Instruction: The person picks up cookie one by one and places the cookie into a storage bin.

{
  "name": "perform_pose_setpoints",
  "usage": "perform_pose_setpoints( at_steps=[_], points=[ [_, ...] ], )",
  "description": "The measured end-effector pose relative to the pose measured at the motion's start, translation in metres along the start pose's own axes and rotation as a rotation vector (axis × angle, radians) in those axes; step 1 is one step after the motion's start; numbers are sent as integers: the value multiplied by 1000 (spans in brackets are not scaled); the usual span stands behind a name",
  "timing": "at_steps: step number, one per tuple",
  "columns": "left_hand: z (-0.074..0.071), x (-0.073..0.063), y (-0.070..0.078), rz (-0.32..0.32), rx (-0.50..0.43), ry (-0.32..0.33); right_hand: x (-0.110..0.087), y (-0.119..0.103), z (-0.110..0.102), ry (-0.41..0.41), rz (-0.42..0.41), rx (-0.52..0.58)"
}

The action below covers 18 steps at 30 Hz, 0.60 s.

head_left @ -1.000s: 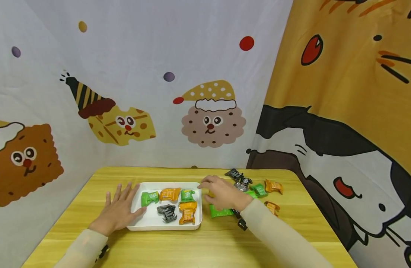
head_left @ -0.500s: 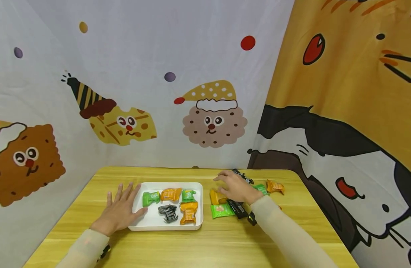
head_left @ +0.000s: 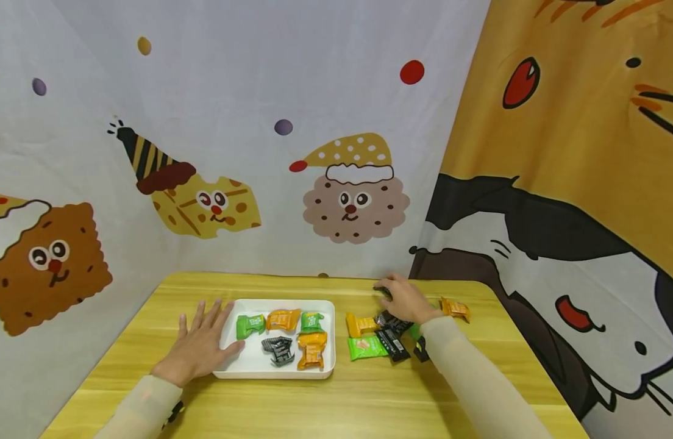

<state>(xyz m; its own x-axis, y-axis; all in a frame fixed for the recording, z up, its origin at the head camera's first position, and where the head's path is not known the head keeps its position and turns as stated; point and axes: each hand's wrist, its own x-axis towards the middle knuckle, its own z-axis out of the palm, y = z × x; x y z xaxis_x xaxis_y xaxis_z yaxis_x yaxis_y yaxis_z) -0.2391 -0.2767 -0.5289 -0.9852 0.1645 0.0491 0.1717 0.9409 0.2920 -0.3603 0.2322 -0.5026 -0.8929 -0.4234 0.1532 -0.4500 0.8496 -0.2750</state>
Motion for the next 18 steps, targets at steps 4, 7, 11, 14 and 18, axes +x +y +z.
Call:
perform_pose_setpoints(
  at_steps=[4, 7, 11, 14, 18],
  points=[
    [2, 1, -1, -4, 7, 0, 3, 10, 1, -24, 58, 13],
    [2, 2, -2, -5, 7, 2, 7, 16, 3, -41, 108, 17],
    [1, 1, -1, -7, 5, 5, 12, 21, 5, -56, 152, 35],
    [1, 1, 0, -7, -3, 0, 15, 23, 6, -69, 173, 49],
    [0, 0, 0, -5, -13, -5, 17, 26, 9, -76, 194, 63]
  ],
)
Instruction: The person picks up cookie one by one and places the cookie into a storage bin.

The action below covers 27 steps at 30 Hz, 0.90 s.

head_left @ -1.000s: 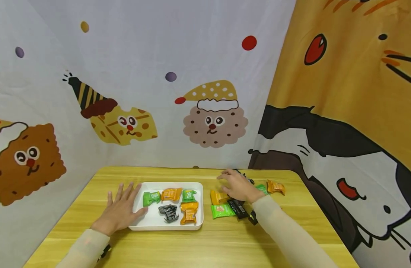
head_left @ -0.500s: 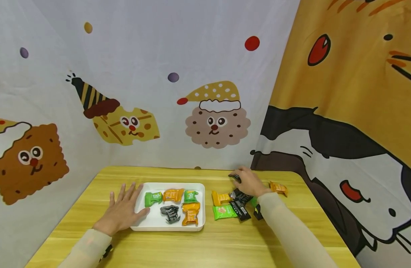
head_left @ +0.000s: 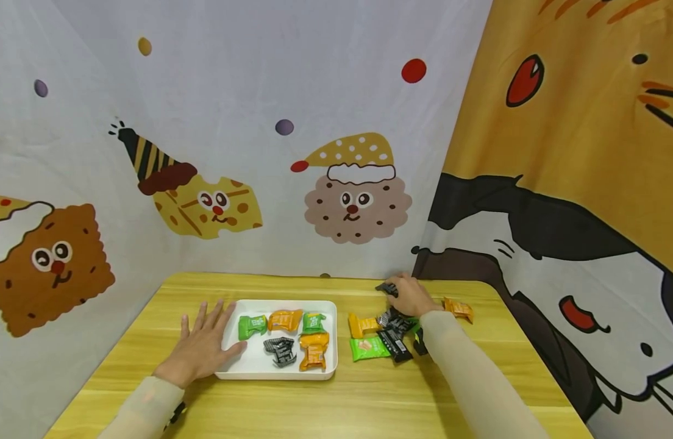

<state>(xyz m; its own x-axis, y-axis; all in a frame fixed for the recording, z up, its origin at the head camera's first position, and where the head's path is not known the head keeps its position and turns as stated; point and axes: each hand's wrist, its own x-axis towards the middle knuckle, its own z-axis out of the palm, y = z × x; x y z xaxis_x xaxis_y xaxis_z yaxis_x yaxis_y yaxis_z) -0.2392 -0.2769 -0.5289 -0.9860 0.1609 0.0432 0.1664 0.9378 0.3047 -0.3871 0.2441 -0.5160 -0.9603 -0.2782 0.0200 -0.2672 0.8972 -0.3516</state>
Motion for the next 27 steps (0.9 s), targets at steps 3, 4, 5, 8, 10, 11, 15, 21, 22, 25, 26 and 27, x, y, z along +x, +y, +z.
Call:
perform_pose_setpoints(
  at_steps=[3, 4, 5, 8, 10, 11, 15, 21, 22, 25, 26, 27],
  points=[
    [0, -1, 0, -5, 5, 3, 1, 0, 1, -3, -9, 3],
    [0, -1, 0, -5, 4, 4, 2, 0, 2, -6, -7, 11],
    [0, -1, 0, -6, 5, 3, 2, 0, 2, -7, -8, 16],
    [-1, -2, 0, -8, 3, -3, 2, 1, 3, -7, -5, 27],
    [-2, -2, 0, -3, -3, -3, 2, 1, 4, -2, 4, 35],
    [-2, -2, 1, -4, -2, -4, 2, 2, 4, 0, 7, 39],
    [-1, -1, 0, -4, 8, 3, 4, 5, 5, 10, 4, 43],
    [0, 1, 0, -2, 12, 8, 5, 6, 5, 21, -16, 51],
    [-1, 1, 0, -3, 10, 6, 5, 6, 5, 22, -16, 56],
    [-2, 0, 1, -5, 9, 2, 5, 5, 5, 31, -25, 61],
    [-1, 0, 0, -5, 8, -1, 4, 5, 5, 34, -27, 62],
    [-1, 0, 1, -5, 9, -3, 4, 5, 5, 35, -26, 67]
  ],
)
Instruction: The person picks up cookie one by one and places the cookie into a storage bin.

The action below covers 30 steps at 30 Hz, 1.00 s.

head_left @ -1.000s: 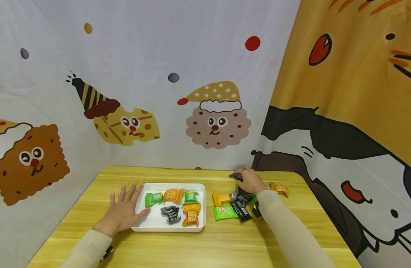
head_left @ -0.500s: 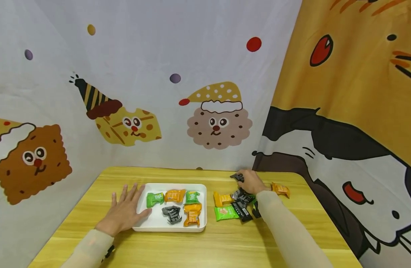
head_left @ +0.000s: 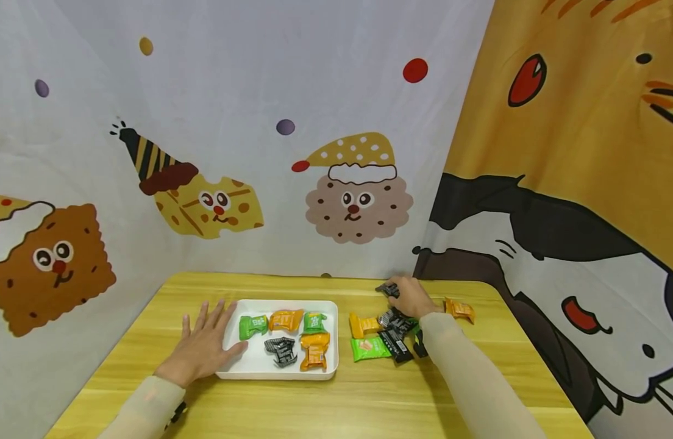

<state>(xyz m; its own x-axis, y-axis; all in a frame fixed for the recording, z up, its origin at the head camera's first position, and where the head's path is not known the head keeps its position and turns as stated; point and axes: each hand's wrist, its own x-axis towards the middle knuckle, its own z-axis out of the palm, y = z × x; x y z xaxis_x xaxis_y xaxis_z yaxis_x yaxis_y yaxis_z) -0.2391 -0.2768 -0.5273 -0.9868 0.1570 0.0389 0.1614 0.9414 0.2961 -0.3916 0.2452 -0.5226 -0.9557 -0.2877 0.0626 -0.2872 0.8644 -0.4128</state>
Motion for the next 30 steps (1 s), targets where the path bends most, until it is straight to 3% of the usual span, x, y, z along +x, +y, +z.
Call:
perform_pose_setpoints(
  at_steps=[18, 30],
  points=[
    [2, -1, 1, 4, 1, 7, -5, -13, 1, 131, -83, -8],
    [2, 0, 0, -2, -9, 6, -13, -43, 1, 93, -137, 22]
  ],
)
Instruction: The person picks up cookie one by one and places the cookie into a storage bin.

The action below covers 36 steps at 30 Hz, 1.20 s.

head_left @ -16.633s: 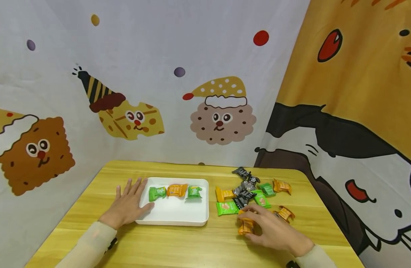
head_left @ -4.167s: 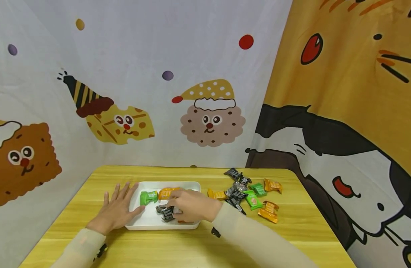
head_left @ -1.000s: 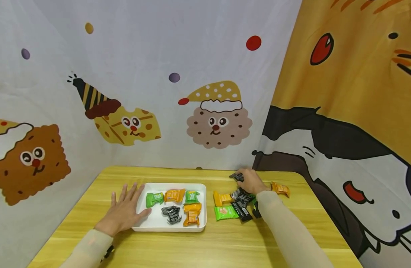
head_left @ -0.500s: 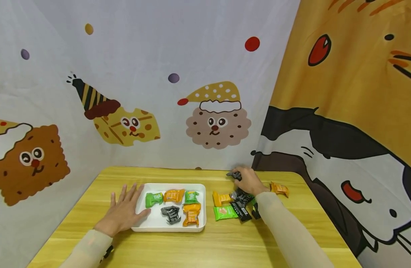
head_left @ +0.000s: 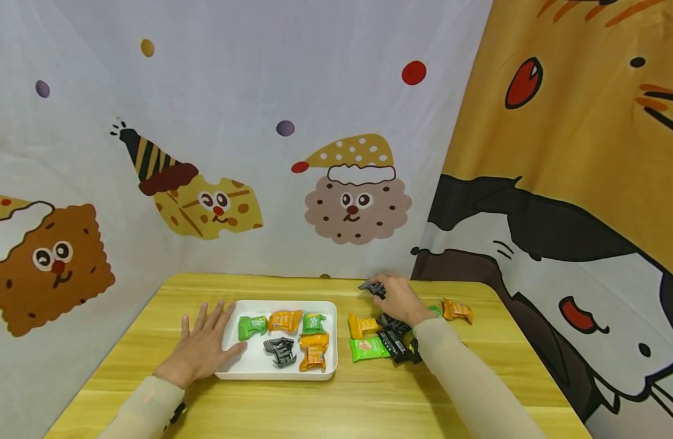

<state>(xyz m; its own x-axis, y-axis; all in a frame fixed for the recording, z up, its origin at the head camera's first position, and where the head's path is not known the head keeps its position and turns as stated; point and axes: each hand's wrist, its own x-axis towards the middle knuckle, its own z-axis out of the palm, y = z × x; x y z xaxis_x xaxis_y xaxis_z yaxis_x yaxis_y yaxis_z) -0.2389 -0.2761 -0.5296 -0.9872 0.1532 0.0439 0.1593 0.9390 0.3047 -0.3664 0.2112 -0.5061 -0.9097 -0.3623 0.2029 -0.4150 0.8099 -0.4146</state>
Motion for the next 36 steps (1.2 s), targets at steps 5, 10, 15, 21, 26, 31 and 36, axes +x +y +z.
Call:
perform_pose_setpoints(
  at_steps=[5, 10, 15, 21, 26, 31, 36],
  points=[
    [0, 1, 1, 0, -2, -1, -3, -14, 1, -4, -12, -3],
    [0, 1, 1, -1, -4, -6, -4, -27, 2, -3, -31, -41],
    [0, 1, 1, -2, -12, -13, -5, -41, 1, -11, -65, -35],
    [0, 1, 0, 0, -10, -6, -5, -62, 3, 2, -149, -40],
    [-1, 0, -2, 0, -13, -6, -4, -85, 8, -19, -214, -61],
    [-4, 0, -3, 4, -18, -13, -3, -105, 14, -59, -257, -74],
    [-7, 0, -4, 4, -5, -22, -6, -123, 17, -94, -313, -68]
  ],
)
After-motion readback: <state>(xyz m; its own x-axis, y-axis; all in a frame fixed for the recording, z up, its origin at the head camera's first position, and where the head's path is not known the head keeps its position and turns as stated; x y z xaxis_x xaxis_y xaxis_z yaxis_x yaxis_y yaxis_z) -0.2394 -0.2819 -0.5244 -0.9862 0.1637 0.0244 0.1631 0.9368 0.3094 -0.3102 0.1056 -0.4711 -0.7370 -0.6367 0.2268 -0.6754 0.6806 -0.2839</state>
